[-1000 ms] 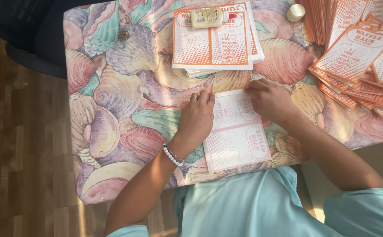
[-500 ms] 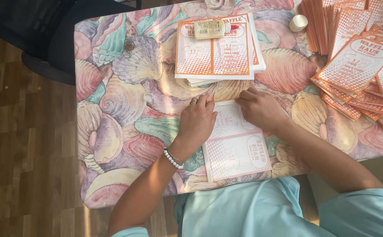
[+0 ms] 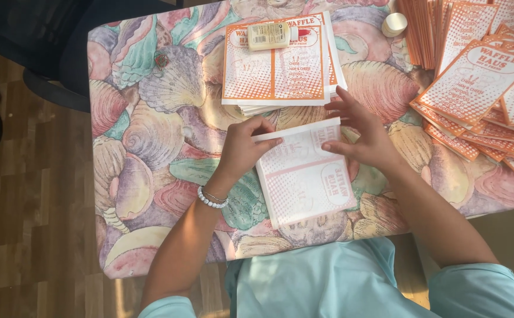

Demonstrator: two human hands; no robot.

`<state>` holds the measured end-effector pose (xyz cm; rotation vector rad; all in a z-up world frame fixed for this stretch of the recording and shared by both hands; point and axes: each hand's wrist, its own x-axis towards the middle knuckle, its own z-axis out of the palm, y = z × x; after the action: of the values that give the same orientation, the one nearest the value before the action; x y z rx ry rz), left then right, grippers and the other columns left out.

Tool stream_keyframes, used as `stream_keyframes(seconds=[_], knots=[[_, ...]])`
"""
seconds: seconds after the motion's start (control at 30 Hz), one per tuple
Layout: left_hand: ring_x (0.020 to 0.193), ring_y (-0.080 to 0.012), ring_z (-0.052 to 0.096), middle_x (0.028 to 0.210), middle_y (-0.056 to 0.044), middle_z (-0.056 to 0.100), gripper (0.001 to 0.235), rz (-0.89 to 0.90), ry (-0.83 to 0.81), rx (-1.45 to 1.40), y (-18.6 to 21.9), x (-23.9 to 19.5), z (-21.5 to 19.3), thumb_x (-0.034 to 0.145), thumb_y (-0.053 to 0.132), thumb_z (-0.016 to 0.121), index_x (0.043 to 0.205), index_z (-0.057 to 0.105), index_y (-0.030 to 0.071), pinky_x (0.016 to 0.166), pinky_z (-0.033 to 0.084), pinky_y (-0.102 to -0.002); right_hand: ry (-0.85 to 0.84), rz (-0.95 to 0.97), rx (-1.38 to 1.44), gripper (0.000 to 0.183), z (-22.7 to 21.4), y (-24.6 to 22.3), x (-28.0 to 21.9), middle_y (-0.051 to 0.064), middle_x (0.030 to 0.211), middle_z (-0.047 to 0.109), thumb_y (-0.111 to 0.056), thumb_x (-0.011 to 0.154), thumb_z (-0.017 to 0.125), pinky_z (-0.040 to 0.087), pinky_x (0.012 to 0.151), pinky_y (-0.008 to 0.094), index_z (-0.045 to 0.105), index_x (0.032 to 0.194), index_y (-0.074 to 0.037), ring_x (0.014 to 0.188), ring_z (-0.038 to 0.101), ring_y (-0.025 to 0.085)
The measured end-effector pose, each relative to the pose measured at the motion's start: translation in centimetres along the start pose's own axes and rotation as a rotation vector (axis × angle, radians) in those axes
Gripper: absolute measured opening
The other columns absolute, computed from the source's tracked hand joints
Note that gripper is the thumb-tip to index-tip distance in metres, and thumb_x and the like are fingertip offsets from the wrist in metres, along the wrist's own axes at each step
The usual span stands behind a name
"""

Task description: Folding paper bags and stacking them neatly on a table.

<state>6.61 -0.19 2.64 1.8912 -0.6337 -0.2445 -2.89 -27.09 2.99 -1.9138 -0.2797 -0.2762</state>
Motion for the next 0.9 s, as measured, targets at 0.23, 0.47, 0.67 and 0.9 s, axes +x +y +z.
stream_keyframes(seconds=[0.23,0.47,0.67,0.9], knots=[[0.096,-0.0254,0.073,0.104,-0.014,0.074,0.065,0.112,0.173,-0.278,1.4,-0.8,-1.0,0.068,0.028,0.097,0.119,0.06,0.016,0.086,0.059,-0.042,0.051,0.316,0.137,0.041,0.9,0.9,-0.3,0.016,0.083,0.075,-0.003,0.075,0.087,0.059,0.064,0.032,0.072,0.113,0.003,0.075,0.071,0.02],[0.073,-0.0127,0.074,0.102,-0.018,0.075,0.032,-0.131,0.007,-0.706,-1.1,-0.8,0.5,0.093,0.004,0.068,0.123,0.06,-0.003,0.048,0.053,-0.015,0.276,0.365,0.133,0.028,-0.1,-0.9,0.7,0.02,0.083,0.073,-0.007,0.084,0.087,0.061,0.066,0.034,0.072,0.104,0.005,0.074,0.073,0.023],[0.053,-0.0057,0.064,0.087,-0.017,0.076,0.021,-0.195,0.092,-0.757,-0.6,-1.2,0.9,0.086,-0.002,0.072,0.106,0.067,-0.007,0.036,0.045,-0.012,0.289,0.374,0.164,0.026,-0.1,-0.3,0.6,0.018,0.081,0.073,-0.005,0.083,0.087,0.061,0.064,0.032,0.072,0.101,0.005,0.072,0.072,0.021],[0.061,-0.0197,0.073,0.083,-0.024,0.075,0.009,-0.142,0.203,-0.69,-0.8,-0.8,0.7,0.085,-0.004,0.075,0.094,0.073,-0.004,0.044,0.06,-0.027,0.196,0.223,0.267,0.025,-1.6,4.3,-0.9,0.019,0.095,0.076,0.006,0.078,0.084,0.06,0.079,0.034,0.076,0.101,0.002,0.093,0.07,0.02]])
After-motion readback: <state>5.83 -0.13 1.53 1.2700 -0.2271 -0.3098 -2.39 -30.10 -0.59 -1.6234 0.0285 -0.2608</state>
